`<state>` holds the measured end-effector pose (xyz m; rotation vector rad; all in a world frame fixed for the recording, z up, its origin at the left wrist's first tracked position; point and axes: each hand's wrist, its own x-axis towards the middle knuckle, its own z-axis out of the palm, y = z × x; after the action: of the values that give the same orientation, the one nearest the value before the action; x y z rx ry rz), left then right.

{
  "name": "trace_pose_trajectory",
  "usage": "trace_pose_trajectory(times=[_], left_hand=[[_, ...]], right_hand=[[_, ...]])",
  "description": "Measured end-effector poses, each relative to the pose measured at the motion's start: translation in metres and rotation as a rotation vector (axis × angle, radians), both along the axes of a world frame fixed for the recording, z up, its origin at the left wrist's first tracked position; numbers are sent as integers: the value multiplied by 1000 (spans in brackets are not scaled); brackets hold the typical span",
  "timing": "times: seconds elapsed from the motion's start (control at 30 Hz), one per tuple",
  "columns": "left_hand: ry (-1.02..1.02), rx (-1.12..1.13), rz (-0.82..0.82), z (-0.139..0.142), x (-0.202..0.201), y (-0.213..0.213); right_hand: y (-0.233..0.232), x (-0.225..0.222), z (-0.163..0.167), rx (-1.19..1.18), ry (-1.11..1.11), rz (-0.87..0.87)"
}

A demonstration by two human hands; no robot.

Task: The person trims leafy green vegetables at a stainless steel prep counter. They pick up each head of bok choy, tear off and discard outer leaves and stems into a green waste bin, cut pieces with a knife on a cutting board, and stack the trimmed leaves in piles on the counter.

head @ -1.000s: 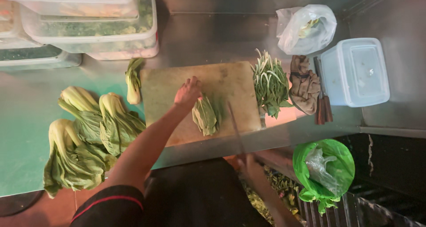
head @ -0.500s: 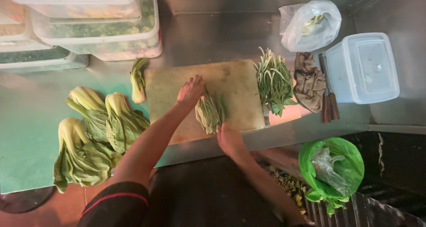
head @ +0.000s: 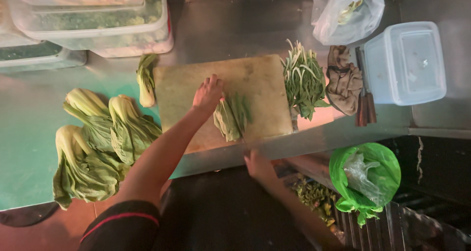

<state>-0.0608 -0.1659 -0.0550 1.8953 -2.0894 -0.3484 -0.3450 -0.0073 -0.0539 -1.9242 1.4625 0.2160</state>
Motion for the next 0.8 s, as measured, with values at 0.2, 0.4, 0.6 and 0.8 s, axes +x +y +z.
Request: trace_pose_trajectory(times=[0.2,0.4,0.6,0.8], left_hand=[[17,-16,14,-9,-1,0],[60,-71,-12,-7,6,5],[98,-66,-11,14,11,8],[75,15,26,41,7,3]], right_hand=[[81,-80,38,129,-103,-177],[66,-74,71,214,-70,-358],[-26,-8,37,-849,-257,521],[-64,64,48,-315,-99,-11]])
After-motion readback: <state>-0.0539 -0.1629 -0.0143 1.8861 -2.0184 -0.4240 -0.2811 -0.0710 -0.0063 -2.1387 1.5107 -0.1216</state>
